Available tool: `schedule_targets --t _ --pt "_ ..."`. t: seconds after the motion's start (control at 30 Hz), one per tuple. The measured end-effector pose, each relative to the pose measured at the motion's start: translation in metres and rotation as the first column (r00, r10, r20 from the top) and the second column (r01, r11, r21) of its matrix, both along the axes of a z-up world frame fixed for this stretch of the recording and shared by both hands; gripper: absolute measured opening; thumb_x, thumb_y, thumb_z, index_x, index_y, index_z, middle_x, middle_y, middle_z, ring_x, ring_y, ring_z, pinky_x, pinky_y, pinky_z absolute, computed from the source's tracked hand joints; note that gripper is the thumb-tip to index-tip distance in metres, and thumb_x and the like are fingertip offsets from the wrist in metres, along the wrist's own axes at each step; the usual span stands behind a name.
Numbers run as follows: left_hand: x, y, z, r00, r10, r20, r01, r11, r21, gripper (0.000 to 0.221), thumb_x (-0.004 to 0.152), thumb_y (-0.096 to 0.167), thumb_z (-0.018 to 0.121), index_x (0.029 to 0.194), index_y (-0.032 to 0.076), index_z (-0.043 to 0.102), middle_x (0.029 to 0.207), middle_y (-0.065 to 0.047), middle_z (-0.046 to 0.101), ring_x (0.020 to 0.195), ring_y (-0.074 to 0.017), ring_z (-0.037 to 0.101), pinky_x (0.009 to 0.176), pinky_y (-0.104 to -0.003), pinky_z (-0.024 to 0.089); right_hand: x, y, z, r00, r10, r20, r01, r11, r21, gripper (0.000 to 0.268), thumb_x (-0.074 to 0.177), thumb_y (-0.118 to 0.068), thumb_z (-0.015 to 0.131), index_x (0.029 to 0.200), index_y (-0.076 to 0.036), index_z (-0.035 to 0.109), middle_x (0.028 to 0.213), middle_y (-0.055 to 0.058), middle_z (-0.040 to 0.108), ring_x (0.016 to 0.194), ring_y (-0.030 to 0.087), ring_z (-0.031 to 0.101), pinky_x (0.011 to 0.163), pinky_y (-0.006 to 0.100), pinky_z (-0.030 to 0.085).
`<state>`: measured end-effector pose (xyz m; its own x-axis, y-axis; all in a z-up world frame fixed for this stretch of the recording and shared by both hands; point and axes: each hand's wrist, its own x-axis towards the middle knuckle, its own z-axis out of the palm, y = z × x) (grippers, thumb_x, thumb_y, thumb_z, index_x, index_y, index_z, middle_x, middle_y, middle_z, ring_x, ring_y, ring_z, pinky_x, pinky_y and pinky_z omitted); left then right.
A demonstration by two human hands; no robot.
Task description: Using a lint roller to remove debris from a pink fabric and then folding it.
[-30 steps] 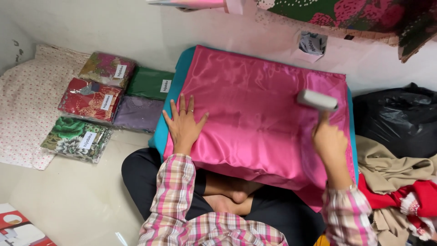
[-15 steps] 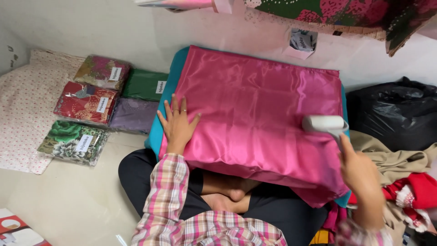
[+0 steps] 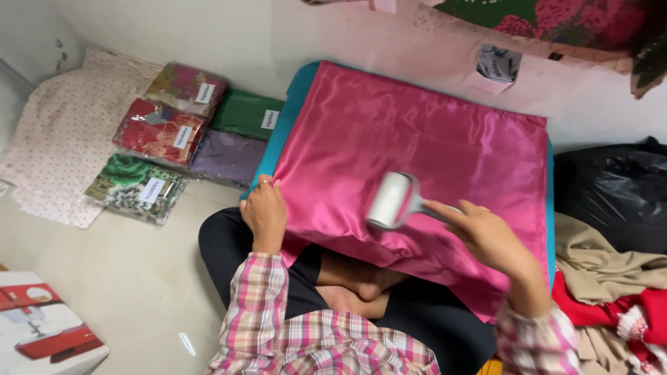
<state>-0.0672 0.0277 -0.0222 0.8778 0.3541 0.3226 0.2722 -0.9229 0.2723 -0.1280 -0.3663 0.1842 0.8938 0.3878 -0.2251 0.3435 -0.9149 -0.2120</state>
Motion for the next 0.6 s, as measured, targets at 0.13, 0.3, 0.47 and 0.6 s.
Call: schedule_targets --t 0.13,0.3,0.47,0.6 --pt "0.003 0.001 -0.007 0.999 0.025 0.048 -0.025 1.000 0.007 0.021 0.105 0.038 0.052 0.113 0.023 0.064 0.078 -0.004 0.072 0.074 -0.0265 0.074 0.069 -0.045 0.052 0.044 0.087 -0.008 0.993 0.113 0.036 -0.114 0.992 0.053 0.054 0.100 -0.022 0.053 0.152 -0.036 0.046 0.096 0.019 0.062 0.091 0.051 0.065 0.076 0.059 0.057" --pt "0.004 0.003 -0.013 0.993 -0.001 0.118 0.009 0.998 -0.064 0.022 0.103 0.022 0.053 0.124 0.016 0.053 0.083 -0.008 0.072 0.075 -0.0309 0.074 0.071 -0.043 0.053 0.078 0.150 -0.052 0.982 0.142 0.126 -0.152 0.986 0.073 0.057 0.105 -0.024 0.052 0.155 -0.047 0.038 0.096 0.015 0.061 0.089 0.043 0.068 0.078 0.055 0.059" --pt "-0.006 -0.001 0.012 0.991 -0.028 0.128 0.026 1.000 0.017 0.024 0.100 0.024 0.059 0.124 0.028 0.059 0.090 -0.004 0.068 0.075 -0.0285 0.073 0.067 -0.042 0.053 0.031 0.118 -0.028 0.998 0.041 0.037 -0.041 0.999 -0.001 0.060 0.103 -0.026 0.051 0.156 -0.049 0.032 0.097 0.013 0.061 0.091 0.042 0.069 0.077 0.055 0.060" --pt "-0.002 0.006 -0.006 0.990 -0.067 0.125 0.058 0.996 0.073 0.026 0.100 0.026 0.058 0.123 0.036 0.064 0.093 0.000 0.064 0.075 -0.0252 0.070 0.066 -0.041 0.051 -0.035 0.055 -0.003 0.981 -0.180 -0.069 0.164 0.967 -0.194 0.061 0.102 -0.036 0.047 0.155 -0.057 0.028 0.101 0.010 0.063 0.096 0.041 0.070 0.081 0.054 0.062"
